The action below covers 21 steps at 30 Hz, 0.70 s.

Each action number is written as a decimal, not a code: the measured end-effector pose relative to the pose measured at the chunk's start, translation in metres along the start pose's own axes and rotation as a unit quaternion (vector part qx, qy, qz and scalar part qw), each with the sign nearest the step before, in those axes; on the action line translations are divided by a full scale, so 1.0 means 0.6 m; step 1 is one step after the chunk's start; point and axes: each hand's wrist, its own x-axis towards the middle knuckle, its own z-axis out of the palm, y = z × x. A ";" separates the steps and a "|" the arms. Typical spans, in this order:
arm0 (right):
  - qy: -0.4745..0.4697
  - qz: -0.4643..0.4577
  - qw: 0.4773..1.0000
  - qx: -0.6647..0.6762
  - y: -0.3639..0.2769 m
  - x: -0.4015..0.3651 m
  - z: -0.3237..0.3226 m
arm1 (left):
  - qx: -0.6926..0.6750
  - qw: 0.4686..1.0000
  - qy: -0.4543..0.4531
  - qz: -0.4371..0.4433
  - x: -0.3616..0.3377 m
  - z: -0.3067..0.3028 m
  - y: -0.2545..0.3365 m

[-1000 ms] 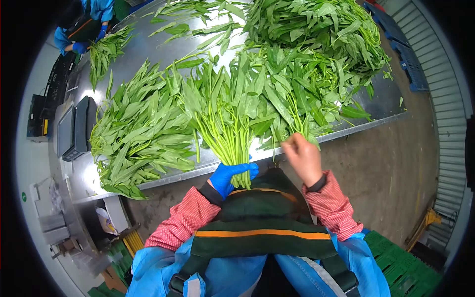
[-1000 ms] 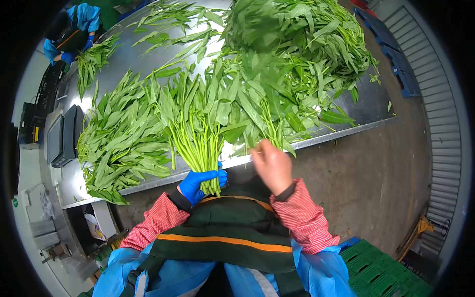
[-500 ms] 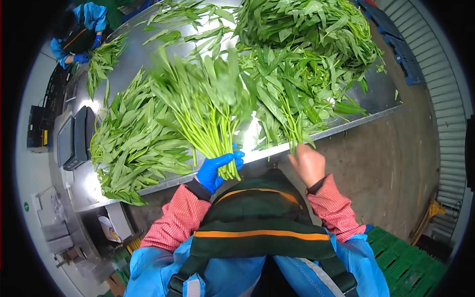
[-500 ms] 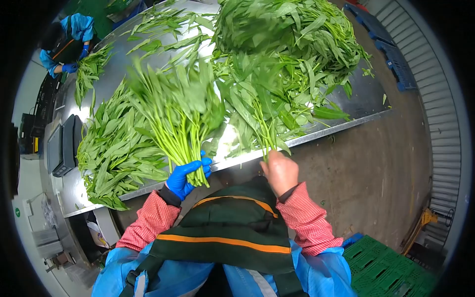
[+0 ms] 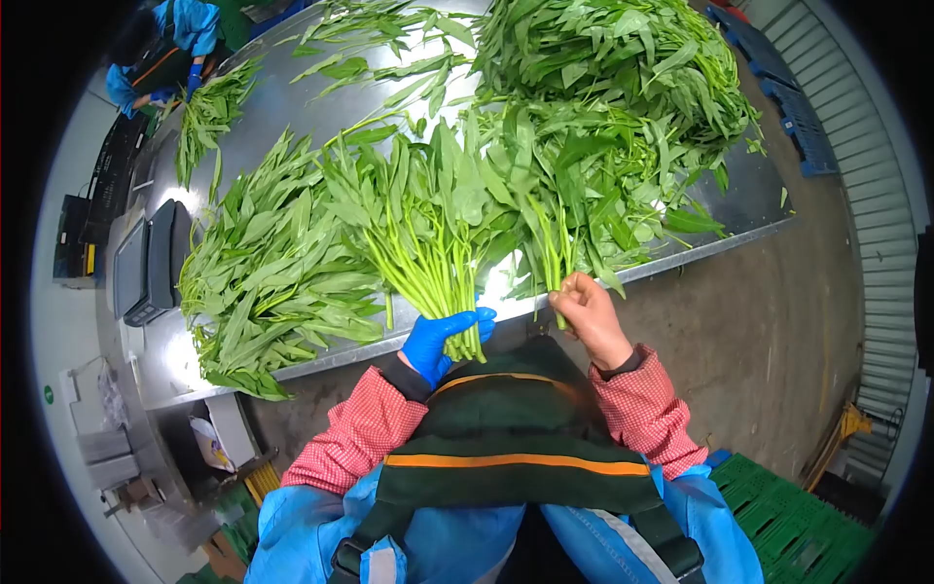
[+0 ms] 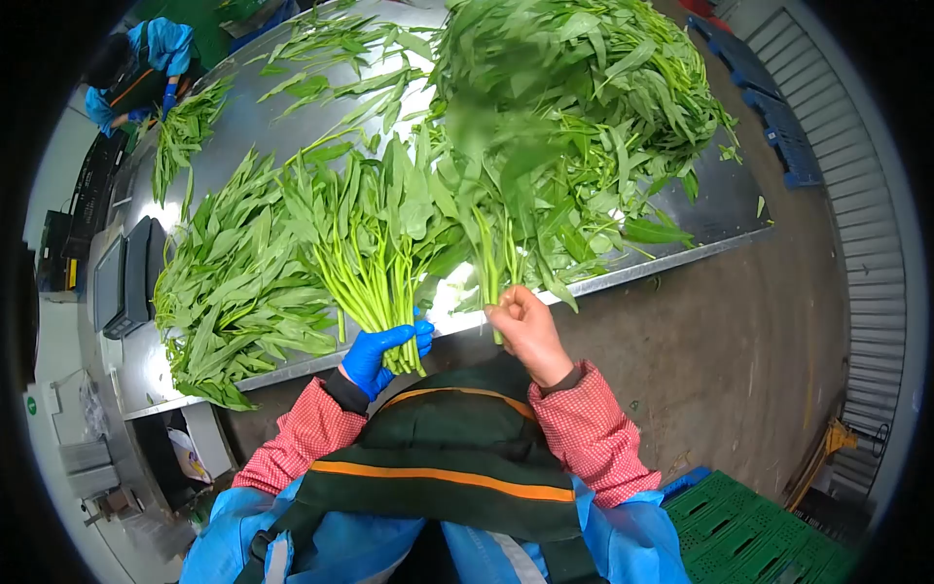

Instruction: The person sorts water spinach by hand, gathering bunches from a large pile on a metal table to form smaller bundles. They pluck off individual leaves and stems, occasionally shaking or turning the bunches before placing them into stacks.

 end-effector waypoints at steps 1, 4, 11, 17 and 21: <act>0.015 -0.077 0.994 -0.082 0.023 0.009 0.008 | 0.000 1.000 -0.003 -0.002 -0.001 0.000 -0.004; 0.075 -0.246 0.879 -0.402 -0.006 -0.009 0.056 | 0.008 1.000 -0.005 0.007 0.004 0.011 -0.007; -0.057 -0.397 0.801 -0.444 0.005 -0.020 0.109 | 0.018 0.998 0.056 0.037 0.008 -0.008 -0.036; -0.071 -0.075 0.975 -0.199 0.024 0.002 0.093 | 0.000 0.999 0.042 0.016 0.000 -0.004 -0.023; -0.119 -0.010 0.990 -0.073 0.043 0.027 0.111 | 0.025 0.999 0.028 0.002 0.007 -0.022 -0.028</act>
